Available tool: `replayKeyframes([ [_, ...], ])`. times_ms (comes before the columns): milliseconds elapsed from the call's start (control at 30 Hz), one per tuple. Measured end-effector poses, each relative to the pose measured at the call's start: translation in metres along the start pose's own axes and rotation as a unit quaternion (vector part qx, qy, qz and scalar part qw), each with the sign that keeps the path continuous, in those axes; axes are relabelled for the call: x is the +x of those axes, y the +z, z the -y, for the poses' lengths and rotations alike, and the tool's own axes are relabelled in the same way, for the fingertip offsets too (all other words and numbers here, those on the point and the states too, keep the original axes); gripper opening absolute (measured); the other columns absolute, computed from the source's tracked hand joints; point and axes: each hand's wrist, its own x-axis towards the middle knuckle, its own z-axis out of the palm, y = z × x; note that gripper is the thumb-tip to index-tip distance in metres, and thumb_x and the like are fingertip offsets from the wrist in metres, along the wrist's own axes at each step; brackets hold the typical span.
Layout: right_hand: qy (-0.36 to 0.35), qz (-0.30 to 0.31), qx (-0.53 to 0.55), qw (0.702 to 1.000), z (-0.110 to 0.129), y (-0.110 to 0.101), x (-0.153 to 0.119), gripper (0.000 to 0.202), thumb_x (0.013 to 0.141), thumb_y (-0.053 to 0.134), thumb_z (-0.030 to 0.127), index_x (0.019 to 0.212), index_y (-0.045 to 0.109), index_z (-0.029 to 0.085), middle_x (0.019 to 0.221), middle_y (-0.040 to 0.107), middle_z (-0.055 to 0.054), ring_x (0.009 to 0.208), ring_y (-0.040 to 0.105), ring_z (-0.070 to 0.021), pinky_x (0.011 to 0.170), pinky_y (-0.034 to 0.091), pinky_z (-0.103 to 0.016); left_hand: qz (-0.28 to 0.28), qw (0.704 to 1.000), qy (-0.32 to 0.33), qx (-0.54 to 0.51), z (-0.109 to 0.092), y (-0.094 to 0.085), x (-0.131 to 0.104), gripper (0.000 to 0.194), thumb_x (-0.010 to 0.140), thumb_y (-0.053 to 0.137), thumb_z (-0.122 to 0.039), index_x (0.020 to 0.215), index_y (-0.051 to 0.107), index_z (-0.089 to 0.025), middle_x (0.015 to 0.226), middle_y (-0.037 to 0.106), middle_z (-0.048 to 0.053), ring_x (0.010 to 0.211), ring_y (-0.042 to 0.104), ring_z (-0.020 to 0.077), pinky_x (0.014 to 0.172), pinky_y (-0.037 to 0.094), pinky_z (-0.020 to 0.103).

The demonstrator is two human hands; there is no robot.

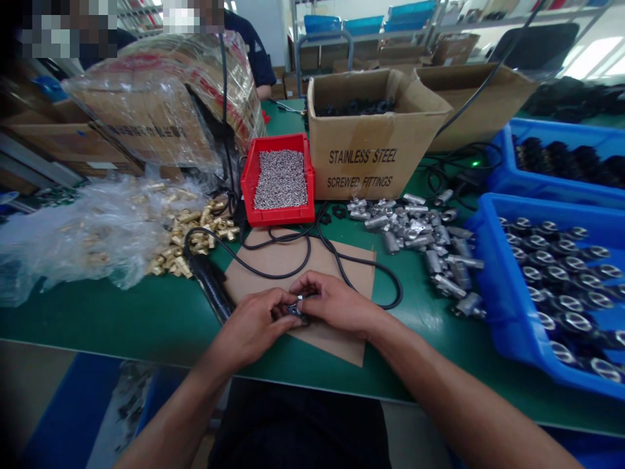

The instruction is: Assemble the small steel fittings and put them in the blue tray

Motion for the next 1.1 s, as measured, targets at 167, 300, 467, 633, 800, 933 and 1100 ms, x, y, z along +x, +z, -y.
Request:
replayKeyframes([
  [167, 0.003, 0.006, -0.005, 1.000, -0.003, -0.001, 0.003, 0.021, 0.078, 0.063, 0.024, 0.095, 0.057, 0.015, 0.090, 0.066, -0.005, 0.076, 0.059, -0.0143, 0.072, 0.048, -0.030, -0.005, 1.000, 0.007, -0.003, 0.001, 0.001, 0.000, 0.015, 0.081, 0.069, -0.027, 0.095, 0.063, -0.024, 0.088, 0.068, -0.002, 0.082, 0.061, 0.0180, 0.073, 0.042, 0.028],
  [300, -0.041, -0.037, -0.031, 0.998, -0.007, 0.003, 0.000, 0.017, 0.081, 0.064, 0.026, 0.093, 0.057, 0.017, 0.090, 0.065, -0.004, 0.077, 0.061, -0.0154, 0.069, 0.050, -0.029, -0.001, 1.000, 0.007, -0.009, 0.002, 0.001, -0.001, 0.016, 0.080, 0.070, -0.027, 0.094, 0.063, -0.024, 0.084, 0.067, -0.002, 0.078, 0.061, 0.0174, 0.067, 0.042, 0.026],
  [467, -0.192, -0.113, -0.281, 0.933, -0.010, 0.003, -0.015, 0.010, 0.084, 0.065, 0.018, 0.093, 0.067, 0.022, 0.110, 0.063, -0.005, 0.103, 0.060, -0.0182, 0.091, 0.047, -0.032, 0.000, 1.000, 0.009, -0.012, 0.002, -0.001, 0.000, 0.014, 0.079, 0.071, -0.025, 0.089, 0.062, -0.023, 0.082, 0.067, -0.002, 0.077, 0.061, 0.0172, 0.066, 0.042, 0.026],
  [633, -0.239, -0.088, -0.410, 0.876, -0.009, 0.001, -0.021, 0.017, 0.092, 0.057, 0.020, 0.103, 0.069, 0.021, 0.109, 0.064, -0.007, 0.098, 0.062, -0.0173, 0.085, 0.050, -0.030, 0.006, 1.000, 0.005, -0.023, 0.001, -0.002, 0.002, 0.015, 0.079, 0.071, -0.025, 0.090, 0.062, -0.022, 0.083, 0.067, -0.001, 0.078, 0.061, 0.0175, 0.067, 0.043, 0.026],
  [800, -0.196, -0.059, -0.464, 0.862, 0.004, 0.001, -0.016, 0.011, 0.089, 0.060, 0.021, 0.093, 0.070, 0.020, 0.094, 0.066, -0.006, 0.091, 0.062, -0.0194, 0.080, 0.049, -0.031, 0.012, 0.999, 0.004, -0.032, 0.000, -0.002, 0.001, 0.015, 0.078, 0.072, -0.026, 0.090, 0.063, -0.022, 0.084, 0.067, 0.000, 0.078, 0.061, 0.0179, 0.067, 0.044, 0.025],
  [933, -0.119, -0.046, -0.478, 0.869, 0.018, 0.000, -0.011, 0.007, 0.083, 0.066, 0.024, 0.088, 0.068, 0.020, 0.089, 0.065, -0.006, 0.084, 0.061, -0.0200, 0.074, 0.046, -0.030, 0.010, 0.999, 0.001, -0.032, -0.001, -0.004, 0.000, 0.018, 0.079, 0.071, -0.026, 0.095, 0.064, -0.023, 0.084, 0.067, 0.000, 0.078, 0.061, 0.0181, 0.067, 0.043, 0.026],
  [1100, -0.084, -0.039, -0.462, 0.882, 0.026, 0.001, -0.005, 0.008, 0.075, 0.066, 0.019, 0.083, 0.067, 0.021, 0.087, 0.067, -0.004, 0.079, 0.060, -0.0190, 0.069, 0.040, -0.028, 0.006, 1.000, -0.002, -0.015, -0.002, -0.005, 0.000, 0.011, 0.078, 0.069, -0.024, 0.086, 0.063, -0.021, 0.081, 0.065, 0.000, 0.076, 0.059, 0.0180, 0.065, 0.042, 0.026],
])
